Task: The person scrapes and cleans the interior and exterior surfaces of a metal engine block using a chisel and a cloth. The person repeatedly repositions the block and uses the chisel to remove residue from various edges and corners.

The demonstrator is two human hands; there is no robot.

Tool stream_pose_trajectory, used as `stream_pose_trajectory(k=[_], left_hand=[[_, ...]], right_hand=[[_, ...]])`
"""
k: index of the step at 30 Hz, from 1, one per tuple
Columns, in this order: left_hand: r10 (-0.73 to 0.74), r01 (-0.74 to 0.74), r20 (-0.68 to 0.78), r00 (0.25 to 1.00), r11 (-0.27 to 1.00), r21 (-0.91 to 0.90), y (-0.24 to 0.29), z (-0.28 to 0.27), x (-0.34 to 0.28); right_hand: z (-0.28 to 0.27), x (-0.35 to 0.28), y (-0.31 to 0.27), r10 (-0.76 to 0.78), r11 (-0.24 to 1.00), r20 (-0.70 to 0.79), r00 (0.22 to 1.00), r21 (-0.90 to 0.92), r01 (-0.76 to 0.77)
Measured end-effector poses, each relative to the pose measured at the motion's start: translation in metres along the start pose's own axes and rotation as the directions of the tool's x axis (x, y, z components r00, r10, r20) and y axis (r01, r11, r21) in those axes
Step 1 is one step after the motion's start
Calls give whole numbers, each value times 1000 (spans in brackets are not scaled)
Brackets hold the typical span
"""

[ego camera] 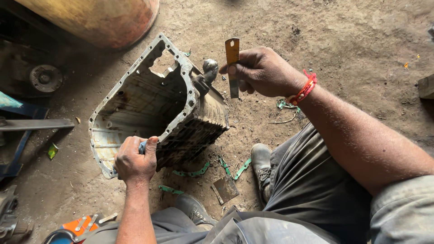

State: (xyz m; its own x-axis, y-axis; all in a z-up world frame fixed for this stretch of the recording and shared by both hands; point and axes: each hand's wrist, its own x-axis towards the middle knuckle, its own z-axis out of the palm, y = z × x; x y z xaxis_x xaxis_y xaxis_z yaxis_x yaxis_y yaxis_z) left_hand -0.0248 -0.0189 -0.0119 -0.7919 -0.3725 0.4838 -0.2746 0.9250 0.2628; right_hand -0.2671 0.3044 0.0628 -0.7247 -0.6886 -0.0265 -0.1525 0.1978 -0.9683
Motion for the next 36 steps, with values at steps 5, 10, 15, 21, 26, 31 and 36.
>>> stream_pose_trajectory(k=[5, 10, 15, 21, 26, 31, 36], left_hand=[[52, -53, -19, 998, 998, -37, 3, -4, -2], [194, -193, -69, 979, 981, 10, -1, -3, 5], [147, -148, 18, 989, 983, 107, -10, 10, 30], [0, -12, 127, 992, 995, 98, -23, 28, 96], [-106, 87, 196, 975, 991, 103, -33, 28, 126], [-41, 29, 153, 987, 997, 78, -40, 31, 117], [-13, 5, 144, 989, 999, 54, -37, 28, 99]], right_hand=[[-1, -2, -8, -105, 982, 235, 966, -131, 139], [-4, -1, -4, 145, 989, 366, 919, -83, -123], [0, 4, 10, 341, 904, 171, 925, -328, -273], [7, 16, 52, 255, 810, 13, 967, -549, -206], [30, 21, 106, 244, 871, -149, 958, -401, -284], [106, 18, 159, 273, 924, -57, 960, -263, -278], [152, 14, 200, 306, 935, -70, 950, -169, -313]])
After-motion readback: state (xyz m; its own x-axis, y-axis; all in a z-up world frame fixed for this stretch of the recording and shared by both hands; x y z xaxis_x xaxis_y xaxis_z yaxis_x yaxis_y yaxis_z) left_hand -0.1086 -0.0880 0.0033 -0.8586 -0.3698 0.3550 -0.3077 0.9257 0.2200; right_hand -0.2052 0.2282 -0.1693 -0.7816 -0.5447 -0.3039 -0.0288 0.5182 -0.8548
